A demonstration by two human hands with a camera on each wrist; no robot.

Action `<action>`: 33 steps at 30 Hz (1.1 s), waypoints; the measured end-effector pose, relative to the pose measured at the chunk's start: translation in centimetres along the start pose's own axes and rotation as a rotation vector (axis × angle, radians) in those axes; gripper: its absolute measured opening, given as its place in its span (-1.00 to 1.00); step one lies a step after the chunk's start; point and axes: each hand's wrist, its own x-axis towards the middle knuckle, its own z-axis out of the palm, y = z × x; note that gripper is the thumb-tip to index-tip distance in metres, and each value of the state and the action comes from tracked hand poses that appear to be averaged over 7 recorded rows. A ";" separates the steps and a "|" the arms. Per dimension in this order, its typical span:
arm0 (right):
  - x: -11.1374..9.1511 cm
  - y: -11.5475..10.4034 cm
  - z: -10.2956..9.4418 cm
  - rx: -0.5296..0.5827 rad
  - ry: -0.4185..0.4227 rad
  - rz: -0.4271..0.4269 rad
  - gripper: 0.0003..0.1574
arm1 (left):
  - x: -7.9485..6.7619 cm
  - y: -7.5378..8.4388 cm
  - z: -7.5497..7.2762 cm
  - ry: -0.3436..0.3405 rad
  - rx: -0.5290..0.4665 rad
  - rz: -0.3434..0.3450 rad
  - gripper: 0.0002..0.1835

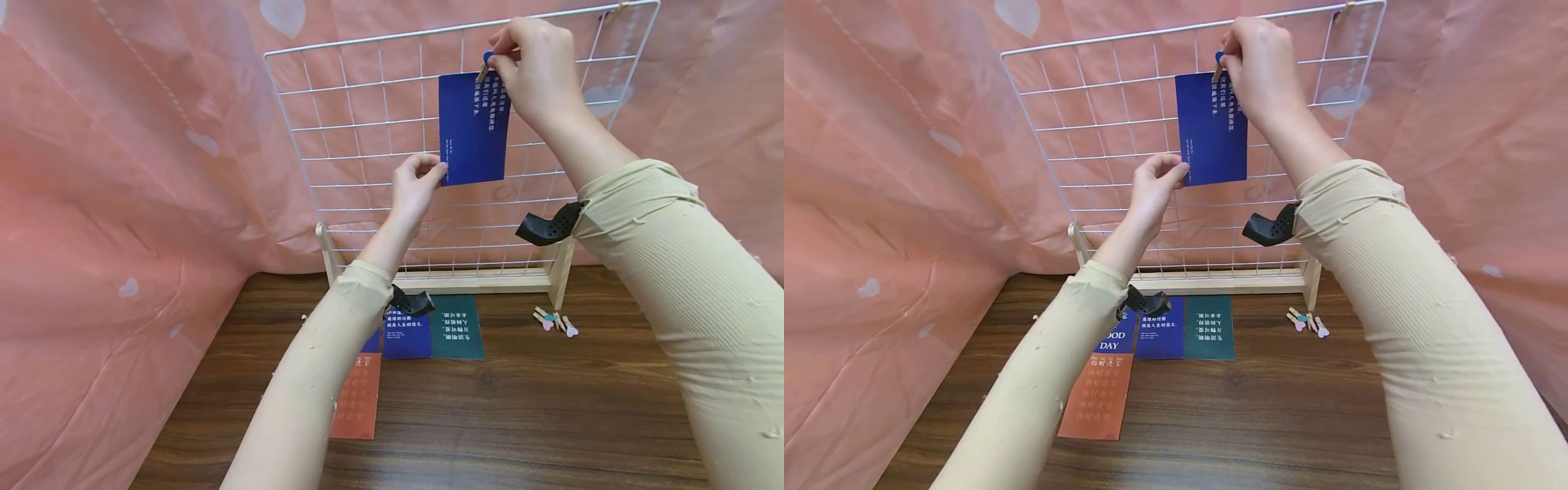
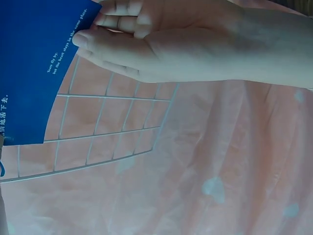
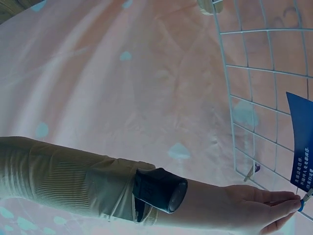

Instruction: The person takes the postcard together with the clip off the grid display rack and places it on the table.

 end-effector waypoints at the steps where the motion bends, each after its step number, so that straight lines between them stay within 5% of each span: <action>1: 0.0 0.0 0.0 0.001 -0.006 -0.002 -0.69 | 0.0 0.0 0.0 -0.001 0.003 -0.001 -0.89; 19: -0.1 -0.2 -0.4 -0.041 -0.082 -0.035 -0.62 | 0.1 0.3 -0.4 -0.022 0.040 0.014 -0.86; 33: -0.6 1.8 -0.3 0.094 -0.015 0.082 -0.69 | 0.3 0.3 -0.6 -0.019 0.040 0.005 -0.87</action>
